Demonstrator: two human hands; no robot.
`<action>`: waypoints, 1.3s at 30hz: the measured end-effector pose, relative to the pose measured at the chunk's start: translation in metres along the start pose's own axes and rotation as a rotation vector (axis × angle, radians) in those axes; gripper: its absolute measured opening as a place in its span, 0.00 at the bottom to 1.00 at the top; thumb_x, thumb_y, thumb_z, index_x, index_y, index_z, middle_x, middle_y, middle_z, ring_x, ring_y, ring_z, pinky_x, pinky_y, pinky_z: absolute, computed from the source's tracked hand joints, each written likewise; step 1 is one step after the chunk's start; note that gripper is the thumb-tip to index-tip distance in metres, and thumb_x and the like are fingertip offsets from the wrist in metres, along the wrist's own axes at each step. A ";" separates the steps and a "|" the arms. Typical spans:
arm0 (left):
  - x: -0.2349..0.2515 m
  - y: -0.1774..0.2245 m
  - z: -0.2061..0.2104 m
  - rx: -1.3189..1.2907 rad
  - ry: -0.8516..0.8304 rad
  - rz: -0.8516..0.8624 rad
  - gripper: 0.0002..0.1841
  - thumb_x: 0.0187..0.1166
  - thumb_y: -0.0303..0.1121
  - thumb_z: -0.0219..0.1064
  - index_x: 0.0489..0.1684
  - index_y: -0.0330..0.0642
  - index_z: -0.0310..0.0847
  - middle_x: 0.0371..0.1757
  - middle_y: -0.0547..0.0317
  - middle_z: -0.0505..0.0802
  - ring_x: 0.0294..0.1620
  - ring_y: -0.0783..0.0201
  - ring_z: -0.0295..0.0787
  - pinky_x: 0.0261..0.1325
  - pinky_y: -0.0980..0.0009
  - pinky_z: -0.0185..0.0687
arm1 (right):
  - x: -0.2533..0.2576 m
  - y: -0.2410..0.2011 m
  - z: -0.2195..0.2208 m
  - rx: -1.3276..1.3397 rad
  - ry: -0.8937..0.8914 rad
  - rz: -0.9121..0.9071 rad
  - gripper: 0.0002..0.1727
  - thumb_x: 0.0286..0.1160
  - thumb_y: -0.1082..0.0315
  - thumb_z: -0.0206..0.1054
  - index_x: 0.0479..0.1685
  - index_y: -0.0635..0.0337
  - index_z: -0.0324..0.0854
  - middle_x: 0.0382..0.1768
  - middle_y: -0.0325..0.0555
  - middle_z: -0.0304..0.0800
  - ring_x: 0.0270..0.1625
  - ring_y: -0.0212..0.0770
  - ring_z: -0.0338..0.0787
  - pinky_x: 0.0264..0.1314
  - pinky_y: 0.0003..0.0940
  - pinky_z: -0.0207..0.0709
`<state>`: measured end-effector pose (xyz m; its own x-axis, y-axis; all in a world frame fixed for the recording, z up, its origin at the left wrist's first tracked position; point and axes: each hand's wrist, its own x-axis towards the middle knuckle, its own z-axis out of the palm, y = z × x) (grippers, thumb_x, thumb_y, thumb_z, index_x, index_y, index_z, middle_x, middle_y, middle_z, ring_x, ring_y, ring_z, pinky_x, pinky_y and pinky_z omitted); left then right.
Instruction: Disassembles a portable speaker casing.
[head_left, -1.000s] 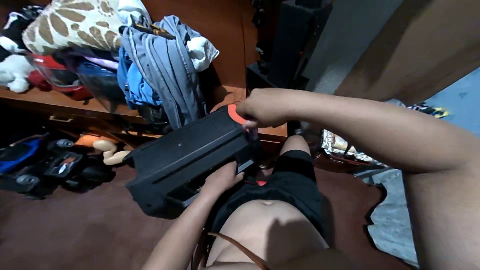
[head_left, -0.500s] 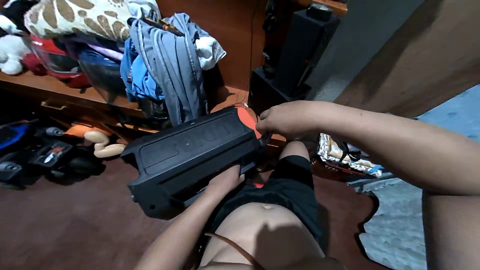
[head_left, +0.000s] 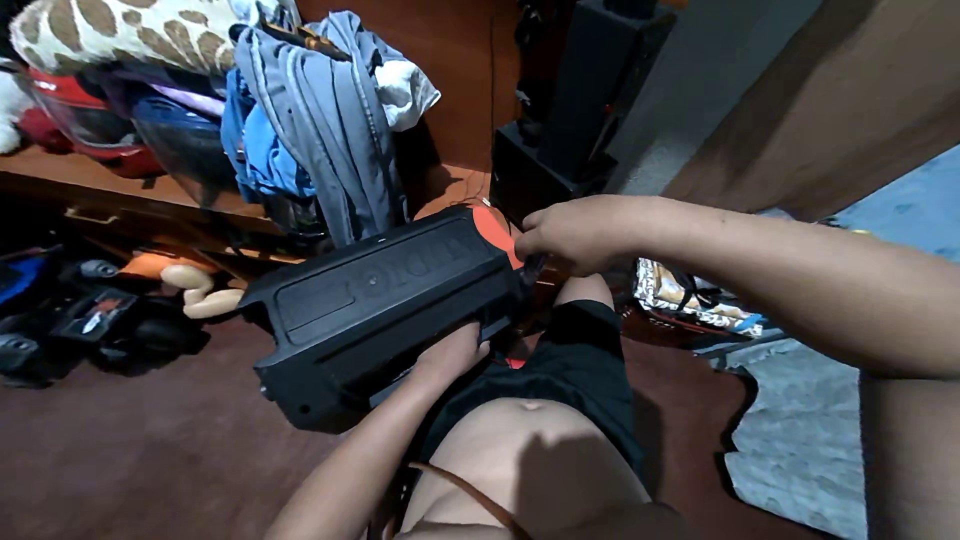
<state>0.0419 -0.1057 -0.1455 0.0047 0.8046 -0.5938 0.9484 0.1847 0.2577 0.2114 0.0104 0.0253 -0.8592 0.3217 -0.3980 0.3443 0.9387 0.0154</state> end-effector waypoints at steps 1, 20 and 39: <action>0.004 -0.002 0.003 0.004 0.036 0.024 0.24 0.91 0.52 0.55 0.65 0.40 0.80 0.58 0.43 0.91 0.64 0.45 0.89 0.64 0.43 0.83 | -0.003 -0.005 -0.003 0.001 -0.012 0.109 0.22 0.79 0.54 0.71 0.67 0.53 0.81 0.54 0.50 0.88 0.57 0.52 0.90 0.57 0.57 0.84; 0.071 0.045 0.022 0.171 0.062 0.340 0.25 0.86 0.54 0.58 0.65 0.43 0.82 0.57 0.40 0.92 0.60 0.37 0.90 0.57 0.30 0.82 | -0.077 0.024 0.044 0.171 -0.074 0.549 0.29 0.86 0.37 0.55 0.50 0.56 0.83 0.34 0.51 0.87 0.41 0.55 0.90 0.43 0.63 0.81; 0.051 0.066 0.022 0.184 0.003 0.305 0.25 0.88 0.52 0.57 0.66 0.38 0.80 0.61 0.34 0.90 0.64 0.34 0.88 0.59 0.28 0.79 | -0.091 0.019 0.063 0.087 -0.004 0.226 0.13 0.74 0.72 0.72 0.57 0.56 0.86 0.59 0.55 0.80 0.56 0.54 0.86 0.56 0.51 0.84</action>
<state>0.1118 -0.0648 -0.1751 0.2957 0.8087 -0.5084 0.9447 -0.1686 0.2813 0.3200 -0.0083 0.0035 -0.7551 0.5220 -0.3966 0.5593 0.8286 0.0258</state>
